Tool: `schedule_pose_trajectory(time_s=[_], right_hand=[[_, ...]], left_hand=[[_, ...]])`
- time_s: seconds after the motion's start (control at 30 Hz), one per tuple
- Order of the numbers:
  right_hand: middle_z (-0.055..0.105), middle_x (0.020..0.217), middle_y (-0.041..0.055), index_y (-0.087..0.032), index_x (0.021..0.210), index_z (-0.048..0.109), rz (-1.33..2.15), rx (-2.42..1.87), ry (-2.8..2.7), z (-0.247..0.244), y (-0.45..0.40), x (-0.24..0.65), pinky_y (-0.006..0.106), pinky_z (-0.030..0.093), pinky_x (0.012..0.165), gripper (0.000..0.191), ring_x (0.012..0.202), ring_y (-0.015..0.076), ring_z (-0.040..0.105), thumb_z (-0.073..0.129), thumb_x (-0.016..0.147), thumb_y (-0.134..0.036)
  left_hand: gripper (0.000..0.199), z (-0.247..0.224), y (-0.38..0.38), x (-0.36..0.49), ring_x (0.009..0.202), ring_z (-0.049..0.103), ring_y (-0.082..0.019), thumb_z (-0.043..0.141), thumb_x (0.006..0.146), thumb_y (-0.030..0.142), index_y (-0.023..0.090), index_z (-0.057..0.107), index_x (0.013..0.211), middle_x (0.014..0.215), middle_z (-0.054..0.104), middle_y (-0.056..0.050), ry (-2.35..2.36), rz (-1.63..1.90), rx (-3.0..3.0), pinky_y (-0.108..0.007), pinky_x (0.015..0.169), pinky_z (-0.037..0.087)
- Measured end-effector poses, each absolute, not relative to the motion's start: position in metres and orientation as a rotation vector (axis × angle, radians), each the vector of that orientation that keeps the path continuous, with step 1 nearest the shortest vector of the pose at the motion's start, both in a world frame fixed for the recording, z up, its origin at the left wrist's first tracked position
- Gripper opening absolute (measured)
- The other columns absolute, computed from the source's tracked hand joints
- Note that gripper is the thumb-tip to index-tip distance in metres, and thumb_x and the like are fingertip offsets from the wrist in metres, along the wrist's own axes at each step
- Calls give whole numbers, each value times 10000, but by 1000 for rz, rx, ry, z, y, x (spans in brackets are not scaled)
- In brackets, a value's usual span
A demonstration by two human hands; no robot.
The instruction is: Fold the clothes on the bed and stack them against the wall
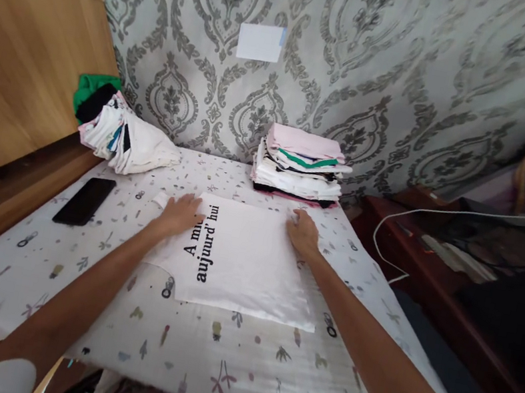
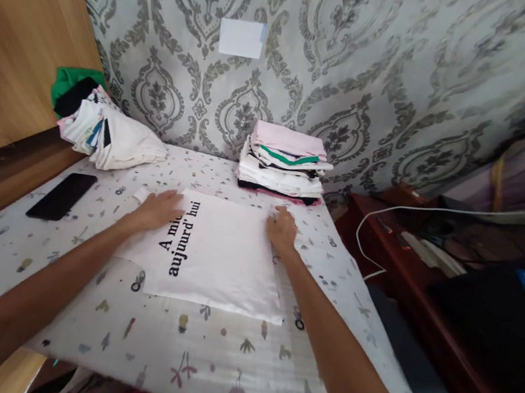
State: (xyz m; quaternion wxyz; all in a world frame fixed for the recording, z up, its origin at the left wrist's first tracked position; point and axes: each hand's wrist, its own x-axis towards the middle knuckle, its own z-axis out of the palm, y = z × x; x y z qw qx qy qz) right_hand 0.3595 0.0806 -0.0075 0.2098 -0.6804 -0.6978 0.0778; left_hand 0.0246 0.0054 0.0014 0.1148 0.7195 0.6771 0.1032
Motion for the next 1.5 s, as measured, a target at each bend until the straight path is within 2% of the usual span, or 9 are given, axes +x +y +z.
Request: schedule_pose_trajectory(time_s=[0.1,0.17,0.27,0.43,0.6,0.9,1.13,1.33,1.5], right_hand=[[579,1330,205,-120,1280,577,209,-1754,-1971,6,51,328,478,407,1039,388,1253,343,509,439,920,-167],[628,1264,91,-231,1189,630,287,-1577,-2124,17,18,288,410,464,990,296,1150,272,577,472,939,-214],[634,1202,74,-219,1168,641,592,-986,-2590,31,-41,216,377,518,910,249,1009,229,631,523,957,-277],[598,1200,124,-202,1340,504,432,-666,-2888,29,-94,122,391,547,742,412,1012,274,616,544,949,-325],[677,1013,86,-206,1130,596,410,-762,-2955,25,-86,96,347,502,665,269,832,236,648,429,928,-146],[540,645,-57,-232,890,552,1018,-1098,-2117,57,-80,185,245,397,597,113,598,136,517,527,791,-184],[505,518,-90,-216,1215,564,1228,-1310,-1839,44,-92,265,219,401,561,428,597,155,611,486,800,-147],[534,584,-51,-185,1131,662,1059,-1412,-2056,23,-95,290,252,423,595,310,568,148,578,491,874,-166],[671,892,76,-185,1208,649,603,-1481,-2243,28,-97,288,349,493,716,316,807,233,632,523,949,-317]], left_hand=[[427,18,13,-22,1314,524,-288,452,935,326,155,569,1309,1437,564,-158,2063,368,2033,-392,1098,383],[366,24,16,-51,1209,591,-285,458,912,284,165,601,1226,1310,645,-148,2175,411,1928,-382,1027,430],[260,22,17,-77,1053,640,-300,525,859,303,164,647,1042,1100,707,-142,2271,432,1770,-377,897,471],[160,13,14,-81,851,636,-264,648,746,356,204,602,766,797,673,-56,2251,480,1677,-316,710,450],[161,20,12,-79,712,620,-213,668,685,281,212,525,652,595,556,17,2165,599,1620,-269,606,418],[203,59,28,-26,456,588,-117,661,764,296,206,514,873,587,594,42,1652,1160,1273,-184,430,384],[200,47,59,70,458,617,-109,696,792,292,203,556,904,613,580,54,1447,1006,1342,-191,471,459],[95,12,55,103,554,639,-123,603,880,242,183,536,912,661,625,2,1456,902,1312,-246,580,543],[156,15,49,79,808,698,-174,525,909,321,195,602,956,875,707,-60,1457,1035,1633,-319,774,572]])
